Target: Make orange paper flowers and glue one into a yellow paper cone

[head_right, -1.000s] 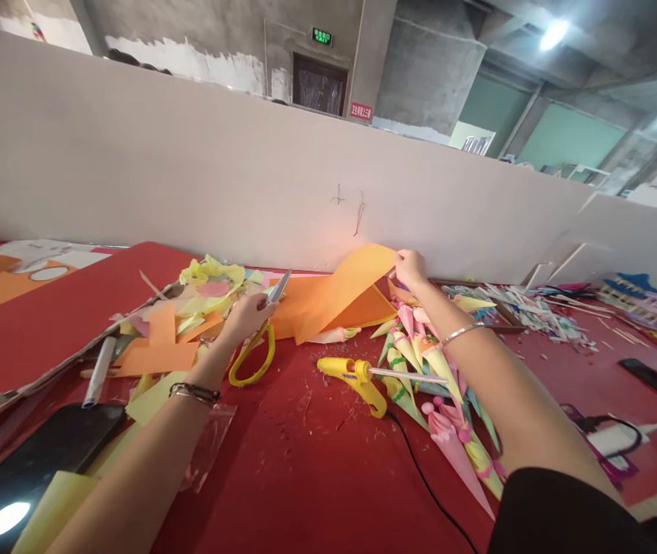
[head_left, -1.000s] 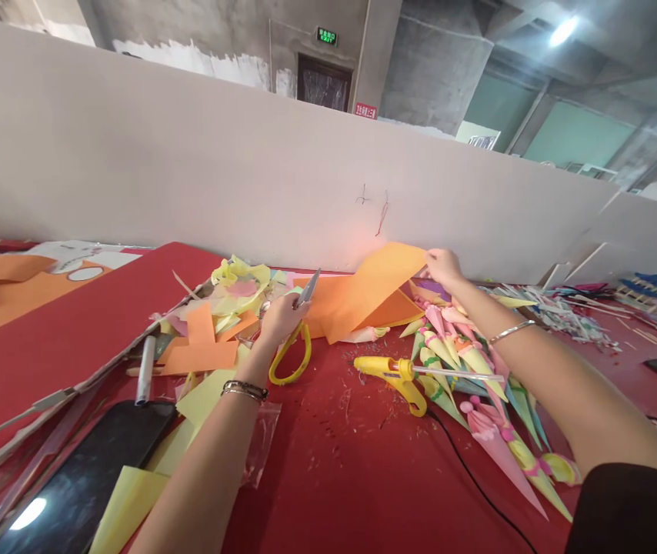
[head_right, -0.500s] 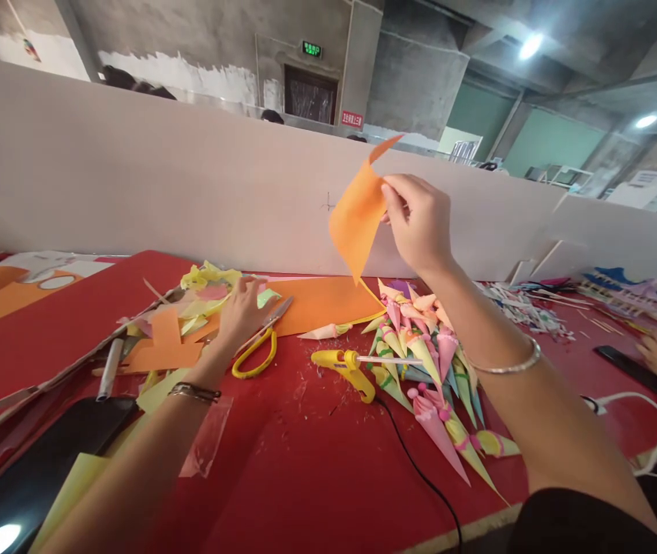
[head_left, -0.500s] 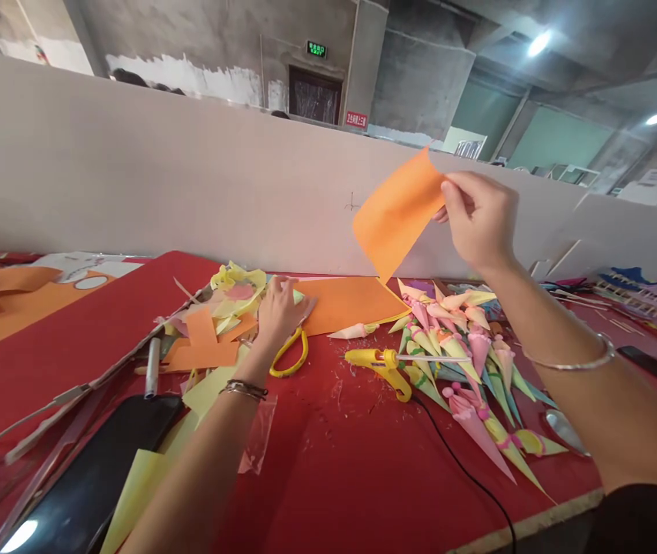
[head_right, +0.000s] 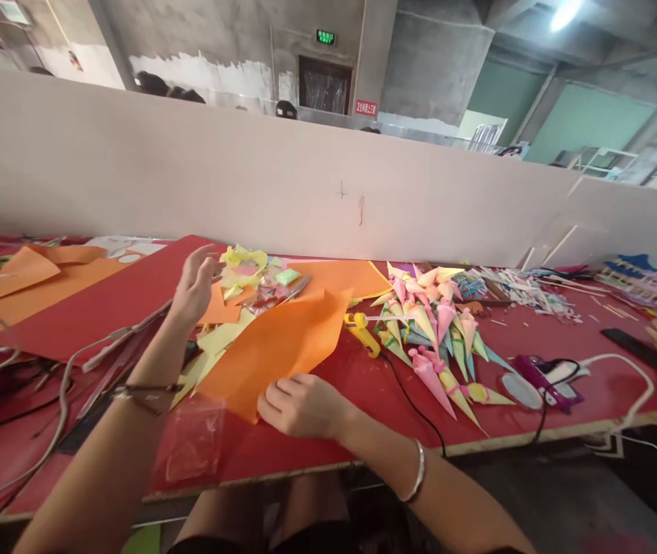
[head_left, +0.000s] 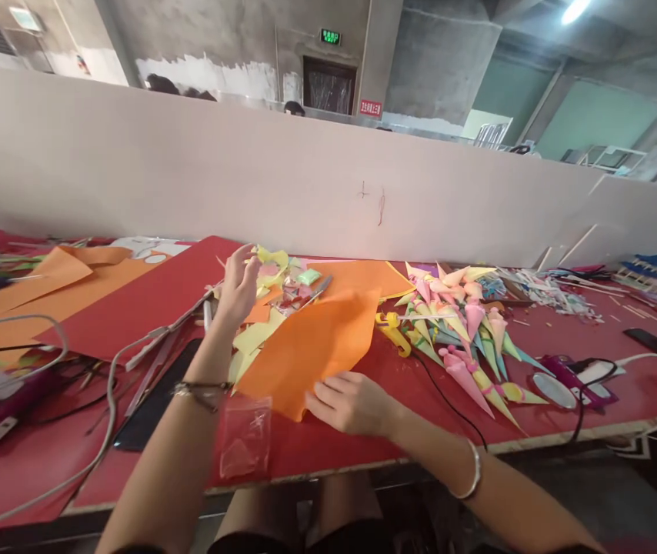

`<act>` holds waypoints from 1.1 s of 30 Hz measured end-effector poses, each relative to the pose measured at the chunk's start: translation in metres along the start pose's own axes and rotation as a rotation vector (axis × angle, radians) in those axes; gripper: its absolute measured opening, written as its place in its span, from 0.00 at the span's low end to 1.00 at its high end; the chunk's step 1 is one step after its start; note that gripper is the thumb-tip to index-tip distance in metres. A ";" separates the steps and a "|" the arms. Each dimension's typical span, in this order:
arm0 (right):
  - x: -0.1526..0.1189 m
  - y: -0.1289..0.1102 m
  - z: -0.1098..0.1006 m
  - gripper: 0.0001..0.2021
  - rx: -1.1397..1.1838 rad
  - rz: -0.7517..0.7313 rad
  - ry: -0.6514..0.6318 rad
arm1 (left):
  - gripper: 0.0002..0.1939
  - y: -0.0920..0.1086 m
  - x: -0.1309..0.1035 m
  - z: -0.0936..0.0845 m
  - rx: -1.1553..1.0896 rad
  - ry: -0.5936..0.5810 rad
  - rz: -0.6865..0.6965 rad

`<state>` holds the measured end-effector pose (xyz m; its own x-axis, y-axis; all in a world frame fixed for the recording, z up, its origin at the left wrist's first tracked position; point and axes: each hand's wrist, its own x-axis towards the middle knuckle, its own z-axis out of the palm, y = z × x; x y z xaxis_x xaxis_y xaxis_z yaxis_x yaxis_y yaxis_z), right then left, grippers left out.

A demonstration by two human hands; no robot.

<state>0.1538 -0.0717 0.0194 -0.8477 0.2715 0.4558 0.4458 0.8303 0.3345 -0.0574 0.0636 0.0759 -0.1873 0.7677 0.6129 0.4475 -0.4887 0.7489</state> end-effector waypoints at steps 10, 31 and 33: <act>0.028 -0.073 0.023 0.28 0.463 0.159 -0.215 | 0.16 0.005 0.018 0.015 0.032 0.081 -0.047; 0.017 -0.063 0.023 0.13 0.838 1.017 0.580 | 0.39 0.007 -0.215 -0.082 0.565 -0.851 0.282; 0.006 -0.059 0.025 0.11 0.793 1.136 0.657 | 0.34 -0.003 -0.217 -0.085 0.600 -0.816 0.303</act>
<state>0.1153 -0.1073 -0.0180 0.1922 0.8432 0.5021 0.3058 0.4347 -0.8471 -0.0921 -0.1366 -0.0379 0.5496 0.8027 0.2314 0.7779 -0.5927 0.2088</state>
